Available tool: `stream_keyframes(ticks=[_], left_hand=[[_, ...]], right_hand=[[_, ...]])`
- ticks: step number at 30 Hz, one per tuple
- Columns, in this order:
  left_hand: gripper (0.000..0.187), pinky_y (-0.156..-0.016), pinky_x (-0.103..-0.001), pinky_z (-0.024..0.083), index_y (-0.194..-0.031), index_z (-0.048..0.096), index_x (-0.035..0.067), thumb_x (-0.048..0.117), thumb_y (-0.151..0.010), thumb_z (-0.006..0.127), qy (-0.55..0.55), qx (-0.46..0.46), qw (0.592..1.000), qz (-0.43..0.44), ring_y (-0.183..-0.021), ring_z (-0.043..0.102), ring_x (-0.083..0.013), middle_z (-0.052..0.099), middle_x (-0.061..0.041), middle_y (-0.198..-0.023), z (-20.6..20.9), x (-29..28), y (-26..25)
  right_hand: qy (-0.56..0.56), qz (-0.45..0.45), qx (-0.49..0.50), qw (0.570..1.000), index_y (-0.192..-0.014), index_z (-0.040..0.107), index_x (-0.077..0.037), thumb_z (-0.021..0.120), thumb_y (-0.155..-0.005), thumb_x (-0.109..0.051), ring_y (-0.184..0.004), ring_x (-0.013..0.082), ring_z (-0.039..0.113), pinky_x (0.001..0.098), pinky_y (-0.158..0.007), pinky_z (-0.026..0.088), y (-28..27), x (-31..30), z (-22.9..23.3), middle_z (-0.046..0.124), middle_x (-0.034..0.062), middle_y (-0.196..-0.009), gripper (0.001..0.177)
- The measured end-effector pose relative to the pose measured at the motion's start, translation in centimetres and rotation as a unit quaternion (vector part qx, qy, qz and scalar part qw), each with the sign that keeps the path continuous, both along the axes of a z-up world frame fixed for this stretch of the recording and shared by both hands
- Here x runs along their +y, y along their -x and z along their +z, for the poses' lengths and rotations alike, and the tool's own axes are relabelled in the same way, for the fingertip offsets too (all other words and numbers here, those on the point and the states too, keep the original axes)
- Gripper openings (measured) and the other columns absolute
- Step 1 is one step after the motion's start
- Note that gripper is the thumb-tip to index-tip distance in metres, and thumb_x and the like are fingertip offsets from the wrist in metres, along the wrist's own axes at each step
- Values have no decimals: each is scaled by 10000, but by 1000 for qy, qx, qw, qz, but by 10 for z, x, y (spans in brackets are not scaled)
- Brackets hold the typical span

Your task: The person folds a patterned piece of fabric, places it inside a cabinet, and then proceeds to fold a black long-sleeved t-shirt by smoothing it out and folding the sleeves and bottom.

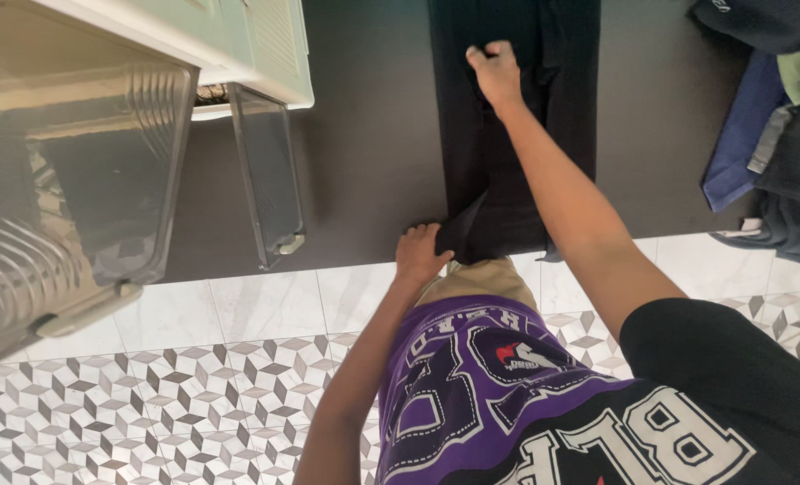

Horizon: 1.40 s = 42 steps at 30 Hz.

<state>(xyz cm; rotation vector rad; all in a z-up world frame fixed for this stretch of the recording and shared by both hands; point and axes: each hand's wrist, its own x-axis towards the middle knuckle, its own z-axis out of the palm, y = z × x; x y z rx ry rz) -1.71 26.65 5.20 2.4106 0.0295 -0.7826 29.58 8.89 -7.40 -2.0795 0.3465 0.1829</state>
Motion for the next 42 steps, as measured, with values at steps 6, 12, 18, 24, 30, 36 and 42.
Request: stream_keyframes(ticks=[6,12,18,24,30,36,42], left_hand=[[461,-992,-473,461,-1159,640,48,284,-799,803,-11,-29,999,-10,-1152,589,-335,664,-145,-1168,-19,-1,36],[437,-942,-499,507,-1194,591,44,208,-825,756,39,-49,998,1,-1075,645,-382,677,-170,-1134,-27,-15,61],[497,-862,-521,534,-1321,514,125,141,-853,680,92,-45,994,46,-1001,669,-427,651,-165,-1231,15,-48,72],[561,-805,-501,538,-1351,519,157,147,-820,702,141,-49,987,55,-934,684,-385,661,-154,-1132,44,-109,76],[329,-772,-387,577,-1156,669,145,371,-922,716,186,-37,931,312,-815,731,-249,723,-63,-902,-26,-138,104],[429,-838,-362,524,-1175,676,74,440,-952,705,163,-29,870,464,-935,688,-206,733,-83,-1025,-136,-105,134],[509,-682,-345,488,-1177,646,76,529,-945,664,437,240,644,580,-803,610,-205,659,-53,-954,-158,-107,125]], right_hand=[[66,43,67,995,-1238,627,-40,853,-771,-298,-881,232,739,361,-845,566,134,-23,32,758,69,-885,580],[91,121,142,978,-1310,554,-7,807,-789,-172,-818,245,710,382,-793,547,213,-34,68,722,93,-805,602],[-11,97,226,969,-1310,598,21,678,-819,-79,-675,192,698,310,-630,567,229,-52,74,711,79,-784,508],[-14,99,241,965,-1243,652,4,703,-809,-152,-731,130,700,283,-579,617,235,-69,85,702,25,-865,464],[-52,138,245,958,-1175,659,11,777,-753,-169,-744,148,677,326,-571,583,274,-87,82,682,43,-824,474],[-34,172,261,949,-925,630,35,760,-781,-154,-690,163,694,321,-610,586,313,-99,67,687,74,-788,271],[-88,185,264,943,-869,578,-22,742,-832,-126,-691,133,658,308,-598,595,338,-107,64,637,54,-787,199]])
